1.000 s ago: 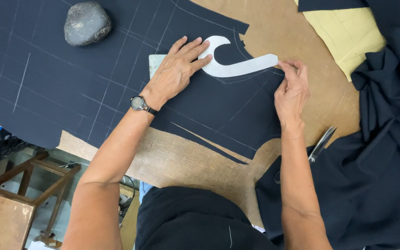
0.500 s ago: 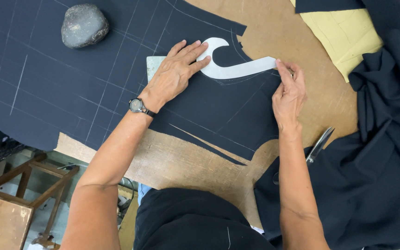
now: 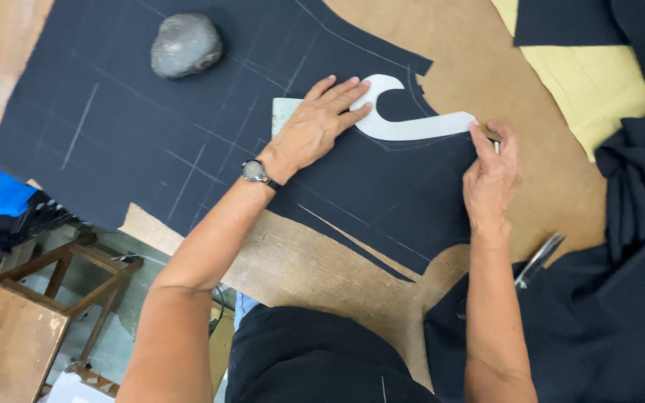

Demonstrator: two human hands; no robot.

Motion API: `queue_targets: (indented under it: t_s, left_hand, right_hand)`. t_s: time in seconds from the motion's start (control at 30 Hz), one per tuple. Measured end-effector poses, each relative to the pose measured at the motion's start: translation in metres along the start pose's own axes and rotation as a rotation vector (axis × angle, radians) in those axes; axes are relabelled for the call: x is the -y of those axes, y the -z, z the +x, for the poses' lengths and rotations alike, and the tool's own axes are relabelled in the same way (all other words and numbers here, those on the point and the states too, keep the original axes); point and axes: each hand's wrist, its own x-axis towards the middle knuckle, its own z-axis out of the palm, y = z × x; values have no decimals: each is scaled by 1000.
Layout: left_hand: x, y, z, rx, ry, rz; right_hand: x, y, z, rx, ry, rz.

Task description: The person cuts a piece of black fabric using shears, following a pattern marked on the material. They place a white curved paper template on the fabric, trace its outline with chalk, and then cut along the marked lines. The person also uses a ruler to measure and cut straight edges on the fabric.

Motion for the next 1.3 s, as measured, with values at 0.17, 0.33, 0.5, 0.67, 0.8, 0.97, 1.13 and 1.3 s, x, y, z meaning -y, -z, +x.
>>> queue_targets:
  t_s: [0.17,0.33,0.5,0.67,0.8,0.97,1.13,1.3]
  left_hand:
    - [-2,1,-2,-9,5,-49]
    - [-3,2,-3,4,9,-35]
    - [-3,1,-1,6,7,-40]
    - [-4,4,-1,7,2,-38]
    - [-12,4,1,-55,70,31]
    - [-11,5,3,-41,75,17]
    - [-11,1,1,-37,85,51]
    - [-13,3,3,-49,82,51]
  right_hand:
    - [-2,-1,-2,-28,11,4]
    - [1,-1,-1,-38,8,59]
    - [0,-2,-2,-69,17,53]
    - [0,-2,-3,-80,1,76]
    - [-7,-6,-3,-49,-57,124]
    - [-6,-7,-4,-54,-70,92]
    - [-4,-10,-4,-86,-91,77]
    - [1,-2,1,-49,-64,56]
